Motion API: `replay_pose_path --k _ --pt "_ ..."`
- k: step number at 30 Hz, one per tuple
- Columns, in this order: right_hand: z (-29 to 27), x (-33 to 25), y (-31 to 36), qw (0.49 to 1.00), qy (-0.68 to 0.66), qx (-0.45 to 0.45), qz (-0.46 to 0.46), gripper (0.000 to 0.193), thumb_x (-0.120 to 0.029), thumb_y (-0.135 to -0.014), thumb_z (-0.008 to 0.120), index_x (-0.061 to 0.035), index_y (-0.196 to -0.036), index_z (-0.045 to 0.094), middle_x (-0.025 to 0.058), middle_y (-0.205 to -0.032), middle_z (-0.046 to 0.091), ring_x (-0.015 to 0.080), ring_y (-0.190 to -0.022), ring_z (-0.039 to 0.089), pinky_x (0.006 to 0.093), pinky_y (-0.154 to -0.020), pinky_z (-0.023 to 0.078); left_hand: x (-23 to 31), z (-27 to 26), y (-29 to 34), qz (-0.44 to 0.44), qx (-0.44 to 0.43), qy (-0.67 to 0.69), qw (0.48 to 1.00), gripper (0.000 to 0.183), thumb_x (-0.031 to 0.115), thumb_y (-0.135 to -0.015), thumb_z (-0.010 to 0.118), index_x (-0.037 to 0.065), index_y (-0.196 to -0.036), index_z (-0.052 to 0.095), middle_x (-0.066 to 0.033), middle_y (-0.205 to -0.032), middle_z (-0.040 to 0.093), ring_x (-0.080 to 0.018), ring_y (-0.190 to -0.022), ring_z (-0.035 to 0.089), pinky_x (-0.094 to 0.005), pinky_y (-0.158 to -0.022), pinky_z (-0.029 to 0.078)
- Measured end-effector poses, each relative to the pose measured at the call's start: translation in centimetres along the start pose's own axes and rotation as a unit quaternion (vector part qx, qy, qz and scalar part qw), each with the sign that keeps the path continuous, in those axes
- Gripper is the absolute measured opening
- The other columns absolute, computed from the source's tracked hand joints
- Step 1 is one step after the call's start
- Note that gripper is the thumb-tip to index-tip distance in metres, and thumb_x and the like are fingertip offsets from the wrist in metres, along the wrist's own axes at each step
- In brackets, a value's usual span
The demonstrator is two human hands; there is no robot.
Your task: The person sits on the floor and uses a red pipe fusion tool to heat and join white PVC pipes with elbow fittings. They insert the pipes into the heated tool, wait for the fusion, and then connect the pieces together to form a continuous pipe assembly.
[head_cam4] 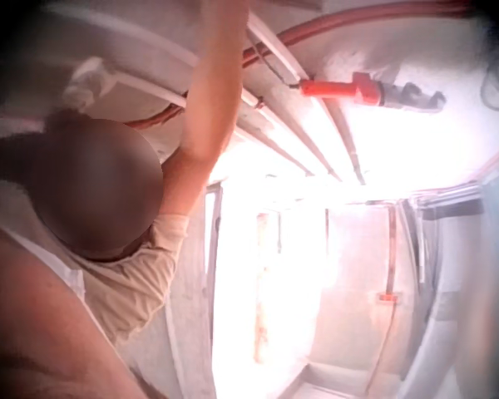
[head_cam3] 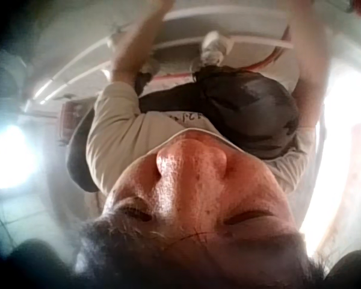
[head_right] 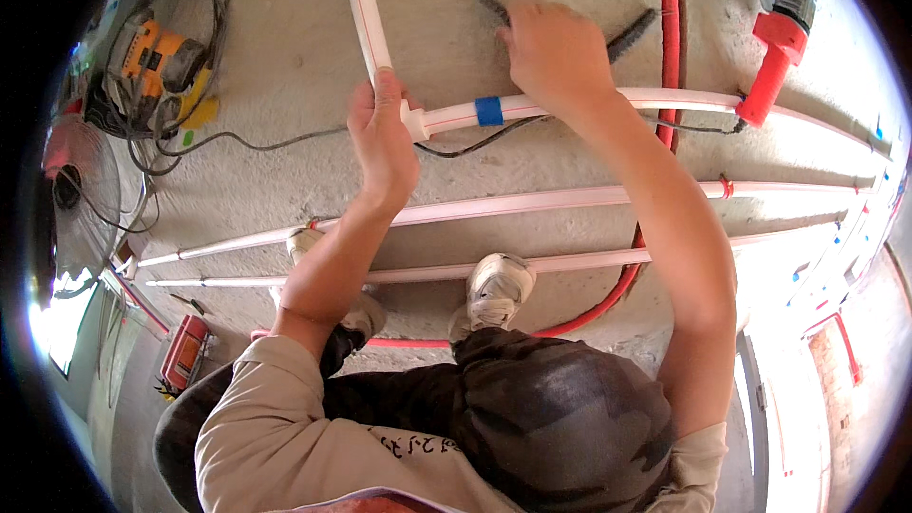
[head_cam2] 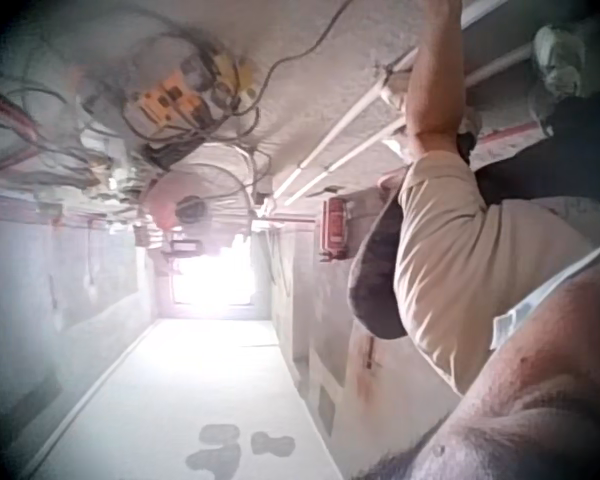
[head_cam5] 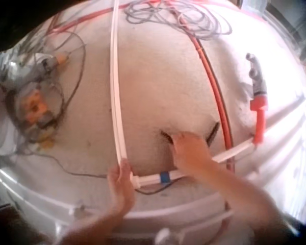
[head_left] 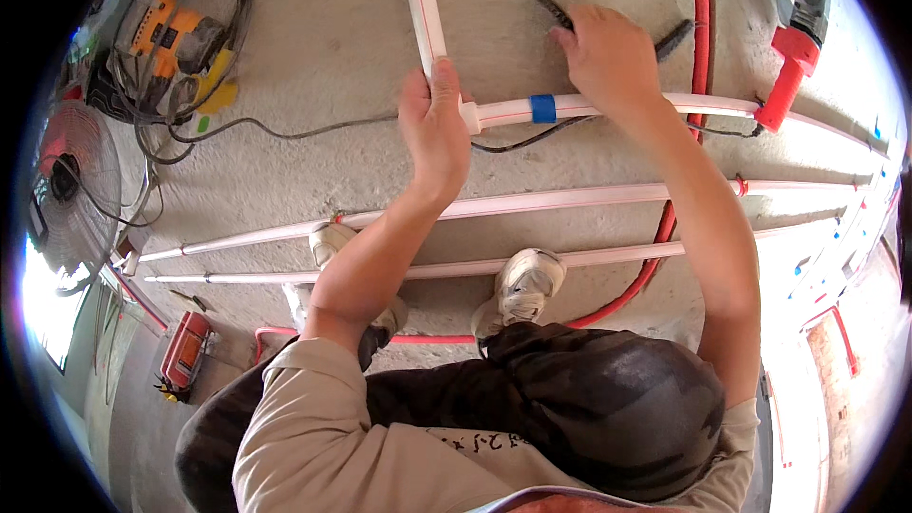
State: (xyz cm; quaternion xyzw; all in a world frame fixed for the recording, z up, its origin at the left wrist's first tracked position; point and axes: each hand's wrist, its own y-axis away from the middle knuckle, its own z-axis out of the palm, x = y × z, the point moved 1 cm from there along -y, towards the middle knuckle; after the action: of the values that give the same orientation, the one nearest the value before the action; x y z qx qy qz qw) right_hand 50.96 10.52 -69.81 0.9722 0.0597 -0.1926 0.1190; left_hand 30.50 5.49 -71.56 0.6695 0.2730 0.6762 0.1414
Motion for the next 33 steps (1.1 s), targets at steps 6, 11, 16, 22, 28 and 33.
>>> replay_pose_path --k 6,11,16,22,28,33 --pt "0.9 0.0 -0.4 0.998 -0.022 0.039 -0.037 0.015 -0.018 -0.087 0.063 -0.0029 -0.089 0.062 0.0138 -0.081 0.066 0.0352 -0.080 0.065 0.0469 -0.069 0.052 -0.8 -0.1 0.0 -0.004 0.006 0.002 1.000 0.033 0.038 -0.103 0.051 0.006 -0.092 0.054 -0.0008 -0.072 0.049 -0.0109 -0.061 0.049 -0.0302 -0.046 0.045" --pt "0.3 -0.4 -0.8 0.998 -0.028 -0.025 -0.042 0.016 -0.019 -0.085 0.066 -0.0036 -0.088 0.062 0.0113 -0.087 0.067 0.0328 -0.085 0.065 0.0451 -0.068 0.052 0.0 0.3 -0.2 -0.012 -0.012 0.033 0.999 0.032 0.038 -0.103 0.052 0.006 -0.095 0.055 -0.0007 -0.073 0.050 -0.0111 -0.061 0.050 -0.0290 -0.047 0.045" --pt "-0.5 -2.2 3.2 0.980 -0.096 0.019 -0.175 0.023 -0.025 -0.081 0.073 -0.0073 -0.092 0.062 0.0069 -0.100 0.063 0.0267 -0.096 0.062 0.0391 -0.075 0.051 2.6 -0.8 0.2 -0.055 -0.085 -0.144 0.984 0.033 0.038 -0.101 0.054 0.005 -0.102 0.053 -0.0040 -0.077 0.056 -0.0127 -0.063 0.057 -0.0288 -0.048 0.046" --pt "1.4 -1.7 4.8 0.974 -0.044 -0.026 -0.219 0.027 -0.030 -0.079 0.074 -0.0087 -0.088 0.060 0.0052 -0.088 0.064 0.0224 -0.086 0.063 0.0351 -0.078 0.047 5.9 -3.4 -1.2 -0.119 -0.303 -0.226 0.918 0.031 0.017 -0.091 0.067 -0.001 -0.108 0.047 -0.0091 -0.080 0.062 -0.0144 -0.061 0.060 -0.0269 -0.049 0.047" --pt "3.0 -1.3 5.3 0.974 -0.068 0.010 -0.215 0.028 -0.031 -0.079 0.075 -0.0098 -0.090 0.059 0.0031 -0.079 0.063 0.0210 -0.079 0.064 0.0336 -0.075 0.045 5.2 -4.3 -1.5 -0.227 -0.343 -0.212 0.887 0.035 0.006 -0.087 0.069 -0.003 -0.111 0.045 -0.0056 -0.071 0.057 -0.0095 -0.051 0.053 -0.0236 -0.042 0.039" --pt "3.4 -1.2 5.4 0.975 -0.092 0.011 -0.204 0.026 -0.030 -0.079 0.074 -0.0103 -0.087 0.059 0.0028 -0.077 0.063 0.0204 -0.077 0.064 0.0332 -0.073 0.043 4.2 -4.2 -0.8 -0.208 -0.305 -0.206 0.906 0.032 0.002 -0.089 0.066 -0.002 -0.112 0.044 -0.0035 -0.070 0.054 -0.0073 -0.048 0.044 -0.0231 -0.040 0.033"
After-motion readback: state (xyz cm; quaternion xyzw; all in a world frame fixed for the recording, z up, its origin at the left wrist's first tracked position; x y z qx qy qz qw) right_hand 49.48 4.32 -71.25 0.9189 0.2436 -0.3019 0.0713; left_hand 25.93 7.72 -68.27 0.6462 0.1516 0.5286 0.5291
